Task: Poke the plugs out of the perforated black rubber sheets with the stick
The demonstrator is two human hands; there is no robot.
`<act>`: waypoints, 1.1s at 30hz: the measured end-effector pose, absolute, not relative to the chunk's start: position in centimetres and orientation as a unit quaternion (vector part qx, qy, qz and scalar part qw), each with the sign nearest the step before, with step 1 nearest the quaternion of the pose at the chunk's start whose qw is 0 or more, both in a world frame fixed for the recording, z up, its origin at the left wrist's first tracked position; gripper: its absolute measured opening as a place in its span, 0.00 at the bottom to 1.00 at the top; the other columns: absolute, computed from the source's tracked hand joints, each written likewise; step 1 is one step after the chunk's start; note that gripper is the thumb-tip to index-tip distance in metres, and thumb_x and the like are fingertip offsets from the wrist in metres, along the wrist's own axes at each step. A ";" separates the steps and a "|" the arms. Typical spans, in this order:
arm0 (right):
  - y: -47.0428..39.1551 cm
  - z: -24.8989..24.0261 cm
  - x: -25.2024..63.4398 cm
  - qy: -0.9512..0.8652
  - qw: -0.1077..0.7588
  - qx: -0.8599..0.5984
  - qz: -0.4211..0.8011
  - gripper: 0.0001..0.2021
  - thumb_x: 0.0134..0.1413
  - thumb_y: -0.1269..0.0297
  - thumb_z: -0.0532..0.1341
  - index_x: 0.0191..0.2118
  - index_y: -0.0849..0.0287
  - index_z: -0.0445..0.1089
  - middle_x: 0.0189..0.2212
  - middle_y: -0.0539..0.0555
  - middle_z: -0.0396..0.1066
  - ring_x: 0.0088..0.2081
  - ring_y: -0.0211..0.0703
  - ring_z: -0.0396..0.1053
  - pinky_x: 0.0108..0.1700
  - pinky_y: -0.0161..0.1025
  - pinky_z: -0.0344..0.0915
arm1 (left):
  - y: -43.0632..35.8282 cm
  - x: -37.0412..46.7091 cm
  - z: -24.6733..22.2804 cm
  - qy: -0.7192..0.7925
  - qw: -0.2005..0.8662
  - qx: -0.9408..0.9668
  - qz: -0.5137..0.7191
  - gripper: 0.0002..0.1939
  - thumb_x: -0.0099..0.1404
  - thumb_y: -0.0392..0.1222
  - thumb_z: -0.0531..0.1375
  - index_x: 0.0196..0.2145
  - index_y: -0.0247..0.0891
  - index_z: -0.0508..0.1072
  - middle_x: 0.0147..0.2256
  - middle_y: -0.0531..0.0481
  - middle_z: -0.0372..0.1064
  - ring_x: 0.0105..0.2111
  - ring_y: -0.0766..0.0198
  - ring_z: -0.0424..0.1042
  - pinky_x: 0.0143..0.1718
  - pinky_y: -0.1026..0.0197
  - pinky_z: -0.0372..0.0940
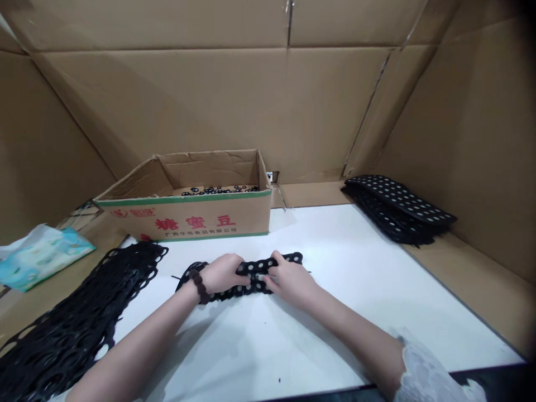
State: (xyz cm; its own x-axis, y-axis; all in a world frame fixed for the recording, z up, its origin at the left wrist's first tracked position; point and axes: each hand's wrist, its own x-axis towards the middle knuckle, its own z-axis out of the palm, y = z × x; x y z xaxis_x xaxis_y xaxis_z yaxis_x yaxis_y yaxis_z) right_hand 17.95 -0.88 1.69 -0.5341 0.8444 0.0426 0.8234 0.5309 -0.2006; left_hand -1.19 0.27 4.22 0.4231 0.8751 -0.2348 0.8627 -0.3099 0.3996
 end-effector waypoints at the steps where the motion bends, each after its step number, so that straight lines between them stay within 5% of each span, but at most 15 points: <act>1: -0.9 1.7 17.9 -0.874 0.073 -0.473 0.082 0.18 0.55 0.59 0.47 0.24 0.62 0.69 0.36 0.52 0.56 0.18 0.26 0.54 0.20 0.33 0.46 | 0.2 -1.2 4.2 0.539 0.229 0.811 0.014 0.14 0.52 0.50 0.53 0.20 0.37 0.63 0.20 0.53 0.64 0.22 0.64 0.63 0.21 0.65 0.51; 7: -1.1 1.6 17.3 -0.875 0.082 -0.465 0.109 0.17 0.54 0.59 0.48 0.25 0.61 0.69 0.35 0.51 0.56 0.18 0.25 0.53 0.20 0.33 0.46 | -0.4 -0.8 3.9 0.542 0.172 0.822 0.017 0.09 0.54 0.46 0.52 0.24 0.38 0.63 0.23 0.50 0.66 0.24 0.61 0.64 0.22 0.65 0.51; 33: -0.3 2.0 17.2 -0.860 0.074 -0.468 0.187 0.16 0.53 0.63 0.51 0.20 0.64 0.66 0.34 0.50 0.55 0.16 0.23 0.48 0.21 0.32 0.49 | 0.2 -1.3 3.8 0.492 0.278 0.825 0.016 0.10 0.55 0.45 0.51 0.28 0.37 0.68 0.27 0.52 0.70 0.27 0.64 0.66 0.25 0.67 0.54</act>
State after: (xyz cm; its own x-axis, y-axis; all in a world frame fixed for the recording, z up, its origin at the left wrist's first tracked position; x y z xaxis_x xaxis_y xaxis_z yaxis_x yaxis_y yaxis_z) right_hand 17.18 -0.29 1.97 -0.5506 0.8334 -0.0480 0.7779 0.4914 -0.3917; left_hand -1.33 0.18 3.80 0.5156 0.8205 -0.2469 0.8024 -0.3613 0.4750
